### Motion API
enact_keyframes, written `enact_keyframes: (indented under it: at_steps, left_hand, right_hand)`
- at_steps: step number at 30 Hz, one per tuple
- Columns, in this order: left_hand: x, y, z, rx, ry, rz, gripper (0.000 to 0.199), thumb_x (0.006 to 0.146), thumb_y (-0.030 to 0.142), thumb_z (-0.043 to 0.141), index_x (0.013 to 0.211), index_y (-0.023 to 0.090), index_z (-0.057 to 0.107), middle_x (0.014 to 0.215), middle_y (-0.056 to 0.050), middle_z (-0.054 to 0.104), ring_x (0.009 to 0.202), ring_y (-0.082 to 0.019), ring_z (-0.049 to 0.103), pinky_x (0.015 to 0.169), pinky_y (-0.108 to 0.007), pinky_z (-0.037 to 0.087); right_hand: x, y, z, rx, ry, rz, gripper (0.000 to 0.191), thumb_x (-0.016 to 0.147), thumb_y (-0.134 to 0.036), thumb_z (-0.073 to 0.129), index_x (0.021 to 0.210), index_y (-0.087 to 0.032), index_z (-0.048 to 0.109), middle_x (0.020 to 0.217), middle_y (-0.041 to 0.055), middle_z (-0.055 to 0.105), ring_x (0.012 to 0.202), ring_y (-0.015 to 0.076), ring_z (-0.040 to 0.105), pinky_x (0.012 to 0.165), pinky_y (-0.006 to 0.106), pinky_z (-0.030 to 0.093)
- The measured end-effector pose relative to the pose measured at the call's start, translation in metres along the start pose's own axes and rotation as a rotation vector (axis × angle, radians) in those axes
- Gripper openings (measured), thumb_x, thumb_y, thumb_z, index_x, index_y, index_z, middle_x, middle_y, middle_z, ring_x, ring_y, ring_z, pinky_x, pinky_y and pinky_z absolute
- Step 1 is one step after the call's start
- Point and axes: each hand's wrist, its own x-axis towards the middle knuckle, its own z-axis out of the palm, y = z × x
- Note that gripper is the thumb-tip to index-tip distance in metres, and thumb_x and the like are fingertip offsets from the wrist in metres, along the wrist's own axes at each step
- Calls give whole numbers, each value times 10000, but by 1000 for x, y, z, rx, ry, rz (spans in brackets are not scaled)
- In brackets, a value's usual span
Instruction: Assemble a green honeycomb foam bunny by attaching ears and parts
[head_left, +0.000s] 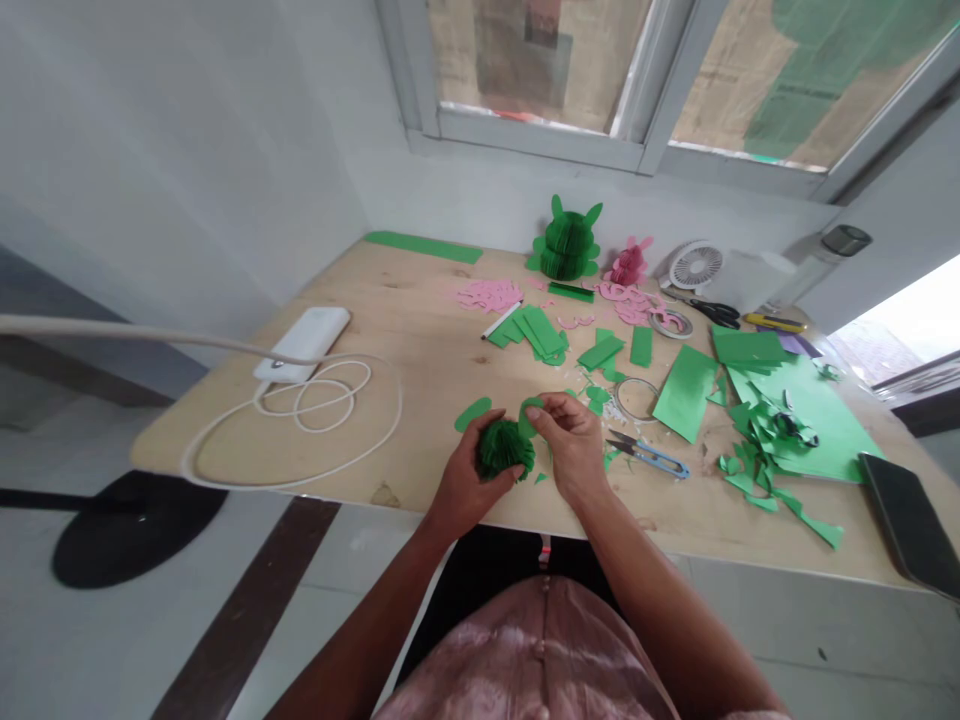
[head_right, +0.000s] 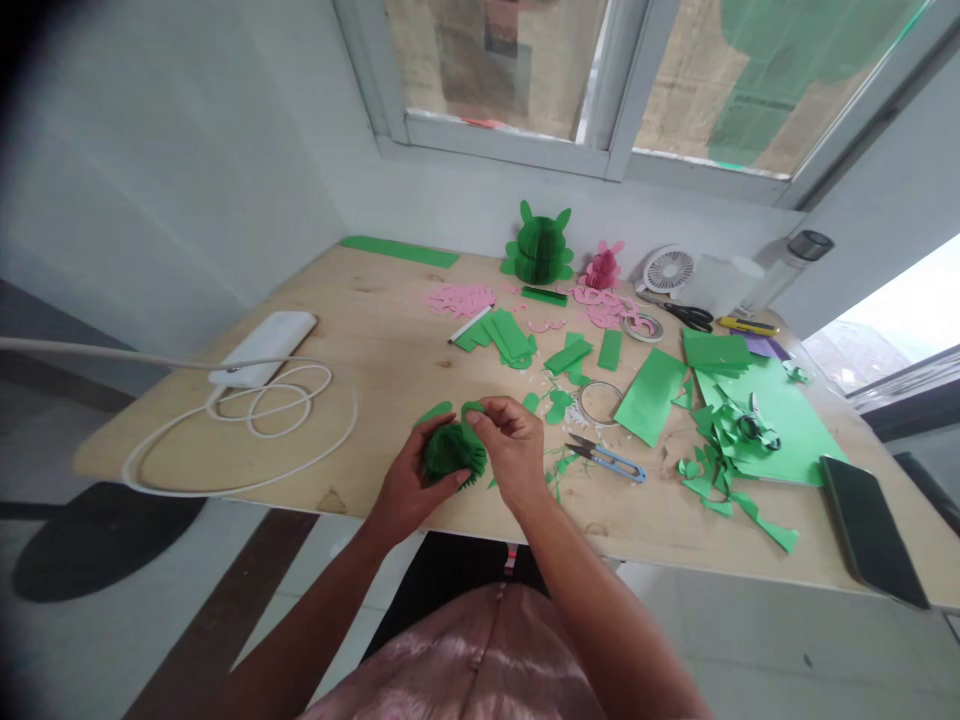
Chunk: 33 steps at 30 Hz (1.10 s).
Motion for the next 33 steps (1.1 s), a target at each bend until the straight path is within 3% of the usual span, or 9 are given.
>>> enact_keyframes:
  at_steps: [18,27,33]
  left_hand:
    - [0,0,2,83,-9,42,634,711,251,708,1290,256,450,1241,-73,576,1141,-243,559,1000,-419,430]
    - [-1,4,3,170,-8,67,657,731,268,692,1324,245,409,1280,-90,549,1176,-253,536,1016,-435,408]
    - [-1,7,4,199,11,44,633,740,278,683,1313,233,419,1245,-92,570,1153,-251,555,996,-425,426]
  right_hand:
    - [-8,12,2,-176,2,-96,79,709,-264,718,741,-205,676,645,-30,612,598,121,523,596,259,433]
    - [-12,5,6,-334,65,-254,87,758,-283,655,723,-204,649,666,-10,599,660,142,524,642,278,430]
    - [-15,8,3,-326,11,-221,96,762,-287,652,724,-200,639,666,-14,567,667,142,516,649,274,428]
